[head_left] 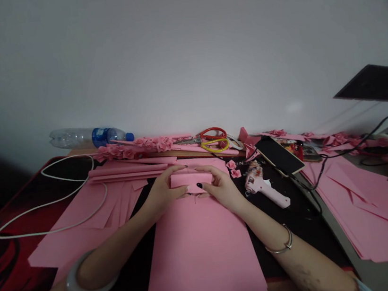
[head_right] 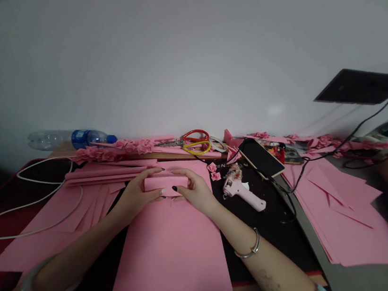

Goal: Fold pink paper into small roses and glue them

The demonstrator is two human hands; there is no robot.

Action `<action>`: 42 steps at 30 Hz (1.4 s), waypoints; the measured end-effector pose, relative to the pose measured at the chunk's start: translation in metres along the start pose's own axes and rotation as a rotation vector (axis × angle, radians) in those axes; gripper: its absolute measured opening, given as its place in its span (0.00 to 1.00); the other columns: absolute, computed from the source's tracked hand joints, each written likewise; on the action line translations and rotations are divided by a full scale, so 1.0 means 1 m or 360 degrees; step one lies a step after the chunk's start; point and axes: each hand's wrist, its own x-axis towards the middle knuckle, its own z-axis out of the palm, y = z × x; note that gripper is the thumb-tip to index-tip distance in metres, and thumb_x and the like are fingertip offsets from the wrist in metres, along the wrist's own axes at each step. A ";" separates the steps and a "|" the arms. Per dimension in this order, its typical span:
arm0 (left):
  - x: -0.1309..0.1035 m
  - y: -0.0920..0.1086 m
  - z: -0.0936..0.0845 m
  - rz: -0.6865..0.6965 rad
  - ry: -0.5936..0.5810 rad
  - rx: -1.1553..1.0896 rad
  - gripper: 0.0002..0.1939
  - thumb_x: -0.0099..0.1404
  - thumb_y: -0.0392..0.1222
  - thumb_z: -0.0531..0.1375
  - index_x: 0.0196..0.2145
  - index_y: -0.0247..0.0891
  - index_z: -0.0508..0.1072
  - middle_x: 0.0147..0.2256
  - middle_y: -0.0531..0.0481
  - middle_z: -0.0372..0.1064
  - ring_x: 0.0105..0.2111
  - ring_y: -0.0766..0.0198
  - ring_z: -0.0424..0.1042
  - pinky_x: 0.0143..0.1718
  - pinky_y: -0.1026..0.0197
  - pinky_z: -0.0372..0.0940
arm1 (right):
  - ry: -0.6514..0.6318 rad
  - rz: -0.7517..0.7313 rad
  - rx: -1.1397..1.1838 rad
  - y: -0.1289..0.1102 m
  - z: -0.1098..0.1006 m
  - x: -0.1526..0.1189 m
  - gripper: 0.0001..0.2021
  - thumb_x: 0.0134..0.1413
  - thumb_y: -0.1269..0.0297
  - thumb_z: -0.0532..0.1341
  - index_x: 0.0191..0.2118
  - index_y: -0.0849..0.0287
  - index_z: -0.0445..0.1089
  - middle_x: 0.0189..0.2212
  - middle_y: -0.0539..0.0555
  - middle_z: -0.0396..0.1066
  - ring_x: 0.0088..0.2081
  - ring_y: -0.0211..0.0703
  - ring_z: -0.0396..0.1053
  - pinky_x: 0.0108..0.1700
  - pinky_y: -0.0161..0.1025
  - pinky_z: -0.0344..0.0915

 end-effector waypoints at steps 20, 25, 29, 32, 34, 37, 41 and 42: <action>0.001 0.001 -0.002 -0.0093 -0.0022 -0.0033 0.24 0.47 0.36 0.63 0.45 0.35 0.69 0.46 0.45 0.69 0.43 0.54 0.70 0.33 0.60 0.71 | -0.0010 0.0175 0.0212 0.005 -0.008 0.003 0.18 0.47 0.64 0.65 0.46 0.56 0.67 0.44 0.52 0.70 0.33 0.36 0.71 0.32 0.36 0.75; 0.001 0.001 -0.002 -0.0094 -0.0001 -0.0057 0.24 0.46 0.36 0.64 0.43 0.35 0.70 0.44 0.45 0.69 0.41 0.55 0.71 0.32 0.61 0.71 | 0.0014 0.0180 0.0228 0.004 -0.008 0.003 0.17 0.46 0.65 0.65 0.44 0.55 0.68 0.42 0.52 0.70 0.32 0.35 0.70 0.32 0.35 0.74; 0.002 0.001 -0.001 -0.0101 0.0011 -0.0065 0.24 0.45 0.35 0.65 0.43 0.36 0.70 0.43 0.46 0.70 0.39 0.56 0.72 0.32 0.61 0.71 | 0.0064 0.0198 0.0224 0.003 -0.007 0.003 0.17 0.43 0.66 0.66 0.42 0.55 0.68 0.40 0.51 0.71 0.32 0.36 0.70 0.34 0.36 0.74; 0.002 0.002 -0.002 -0.0110 0.0032 -0.0008 0.24 0.44 0.33 0.64 0.43 0.36 0.71 0.43 0.47 0.70 0.39 0.56 0.72 0.32 0.61 0.71 | 0.0099 0.0211 0.0228 0.004 -0.006 0.003 0.16 0.42 0.66 0.66 0.41 0.56 0.68 0.36 0.50 0.71 0.31 0.36 0.70 0.35 0.38 0.74; 0.002 0.003 -0.002 -0.0111 0.0047 0.0036 0.25 0.44 0.31 0.63 0.43 0.36 0.71 0.43 0.46 0.71 0.39 0.55 0.72 0.33 0.60 0.71 | 0.0100 0.0212 0.0225 0.004 -0.006 0.003 0.16 0.42 0.66 0.66 0.40 0.56 0.68 0.35 0.49 0.71 0.30 0.35 0.69 0.35 0.38 0.73; 0.001 0.004 -0.003 -0.0112 0.0059 0.0058 0.25 0.43 0.30 0.63 0.42 0.36 0.71 0.43 0.45 0.71 0.40 0.53 0.71 0.33 0.60 0.71 | 0.0091 0.0199 0.0194 0.004 -0.005 0.003 0.16 0.42 0.66 0.66 0.40 0.56 0.68 0.36 0.50 0.71 0.30 0.37 0.69 0.34 0.39 0.73; 0.001 0.001 -0.002 -0.0083 0.0001 -0.0008 0.24 0.44 0.31 0.63 0.42 0.36 0.71 0.46 0.45 0.69 0.40 0.54 0.71 0.31 0.61 0.71 | 0.0127 0.0002 -0.0140 0.002 -0.005 0.003 0.14 0.43 0.65 0.65 0.40 0.56 0.69 0.37 0.52 0.71 0.34 0.41 0.69 0.35 0.38 0.69; 0.001 0.000 -0.002 -0.0076 -0.0036 -0.0042 0.24 0.45 0.31 0.63 0.43 0.36 0.71 0.48 0.45 0.67 0.39 0.55 0.72 0.31 0.61 0.72 | 0.0137 -0.0080 -0.0265 0.001 -0.005 0.003 0.12 0.43 0.65 0.65 0.38 0.57 0.70 0.36 0.52 0.72 0.35 0.41 0.69 0.36 0.38 0.68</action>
